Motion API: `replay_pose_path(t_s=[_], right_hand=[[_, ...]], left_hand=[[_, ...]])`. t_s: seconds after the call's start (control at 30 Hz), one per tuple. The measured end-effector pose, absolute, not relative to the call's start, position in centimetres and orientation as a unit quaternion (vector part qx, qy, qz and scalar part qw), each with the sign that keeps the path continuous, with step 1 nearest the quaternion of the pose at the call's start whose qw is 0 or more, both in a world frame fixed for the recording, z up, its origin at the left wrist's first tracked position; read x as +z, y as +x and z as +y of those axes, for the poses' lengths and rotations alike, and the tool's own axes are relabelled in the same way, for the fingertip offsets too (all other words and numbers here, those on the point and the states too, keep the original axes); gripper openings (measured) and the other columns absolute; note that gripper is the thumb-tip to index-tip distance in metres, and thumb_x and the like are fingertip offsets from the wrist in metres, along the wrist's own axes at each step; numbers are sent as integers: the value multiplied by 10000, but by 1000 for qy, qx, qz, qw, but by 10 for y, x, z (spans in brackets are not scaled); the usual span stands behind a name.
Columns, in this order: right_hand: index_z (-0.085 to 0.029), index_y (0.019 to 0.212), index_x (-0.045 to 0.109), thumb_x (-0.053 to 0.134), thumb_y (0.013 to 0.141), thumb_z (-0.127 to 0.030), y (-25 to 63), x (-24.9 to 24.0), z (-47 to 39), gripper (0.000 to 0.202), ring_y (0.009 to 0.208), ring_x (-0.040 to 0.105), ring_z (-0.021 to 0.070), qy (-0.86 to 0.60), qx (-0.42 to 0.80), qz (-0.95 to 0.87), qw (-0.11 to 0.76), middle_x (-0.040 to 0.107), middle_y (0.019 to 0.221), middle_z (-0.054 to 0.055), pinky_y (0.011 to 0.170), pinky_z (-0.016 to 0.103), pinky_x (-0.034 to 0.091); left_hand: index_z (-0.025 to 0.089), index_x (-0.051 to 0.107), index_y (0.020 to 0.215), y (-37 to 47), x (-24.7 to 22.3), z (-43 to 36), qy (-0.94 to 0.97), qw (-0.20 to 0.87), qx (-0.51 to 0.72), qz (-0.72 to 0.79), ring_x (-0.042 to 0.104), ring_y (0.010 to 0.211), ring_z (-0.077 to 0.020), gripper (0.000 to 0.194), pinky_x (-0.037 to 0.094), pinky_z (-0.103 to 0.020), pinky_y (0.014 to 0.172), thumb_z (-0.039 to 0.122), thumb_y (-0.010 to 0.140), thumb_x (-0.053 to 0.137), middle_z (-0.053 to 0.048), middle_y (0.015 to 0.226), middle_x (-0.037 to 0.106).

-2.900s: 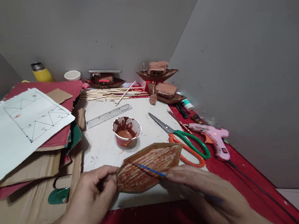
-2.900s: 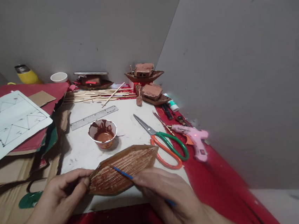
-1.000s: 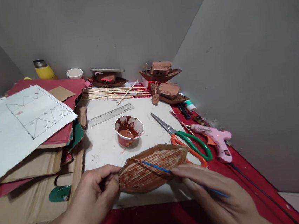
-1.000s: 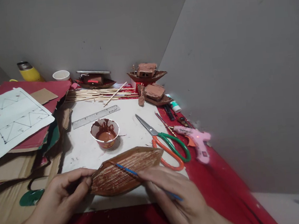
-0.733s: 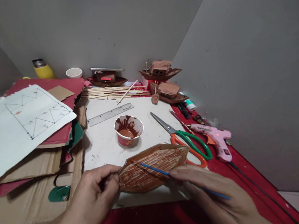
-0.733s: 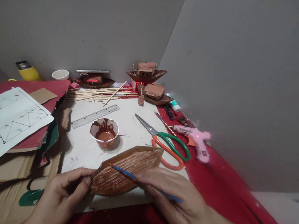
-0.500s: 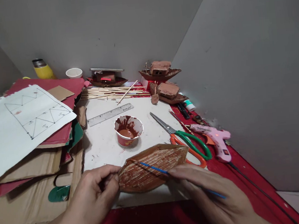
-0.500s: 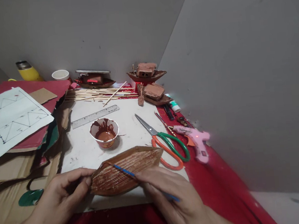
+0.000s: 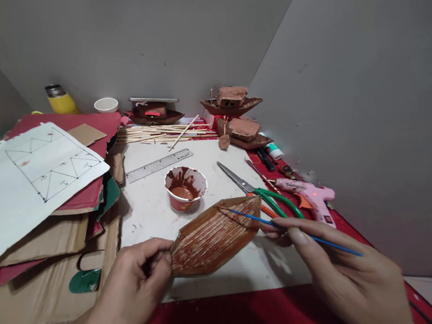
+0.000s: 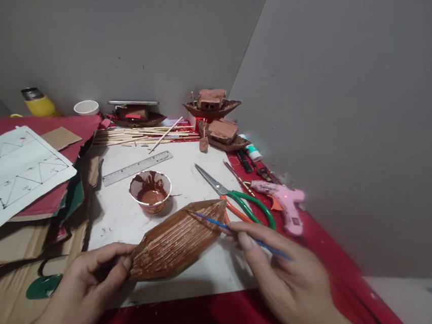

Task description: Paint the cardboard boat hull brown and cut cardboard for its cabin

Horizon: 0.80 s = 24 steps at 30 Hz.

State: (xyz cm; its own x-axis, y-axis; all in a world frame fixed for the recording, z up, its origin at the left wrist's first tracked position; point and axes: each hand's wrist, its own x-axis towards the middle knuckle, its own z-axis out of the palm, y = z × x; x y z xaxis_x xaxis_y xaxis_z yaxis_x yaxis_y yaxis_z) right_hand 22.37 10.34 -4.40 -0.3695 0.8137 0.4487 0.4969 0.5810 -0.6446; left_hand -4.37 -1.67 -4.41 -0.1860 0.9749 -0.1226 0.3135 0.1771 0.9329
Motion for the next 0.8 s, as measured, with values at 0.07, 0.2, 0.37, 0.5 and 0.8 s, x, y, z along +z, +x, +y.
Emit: replay_pose_path(t_s=[0.07,0.2,0.37,0.5,0.8], right_hand=[[-267,1058,728,600,942,-252,223,-44,103,174,763,720,128,-408,204,-801,386,774,889,3,764,181,566],[-289,1106,699,573,948,-213,221,-42,102,216,772,719,112,-364,214,-830,365,765,915,-13,785,164,568],[-290,1192,634,528,929,-118,219,-42,101,332,837,723,113,-263,236,-878,323,756,976,-4,796,167,575],[-263,1216,610,523,909,-88,219,-42,101,364,934,725,137,-215,225,-899,308,763,1019,23,845,195,573],[-236,1057,699,560,942,-249,223,-41,110,181,787,753,183,-369,131,-852,346,780,909,42,779,258,607]], left_hand=[[169,731,788,-44,-44,-17,492,405,411,652,619,656,-152,206,474,-200,580,260,861,562,-23,716,705],[166,733,802,-45,-45,-17,492,409,408,651,621,659,-153,208,480,-204,592,254,866,555,-24,715,705],[166,733,806,-45,-45,-17,495,412,404,650,629,671,-156,222,483,-208,603,258,872,542,-28,731,709],[163,745,823,-44,-43,-16,496,405,408,650,617,645,-151,220,476,-206,588,259,868,552,-22,704,698],[175,733,816,-45,-46,-17,495,401,405,656,617,664,-151,202,468,-196,567,261,862,556,-18,715,697]])
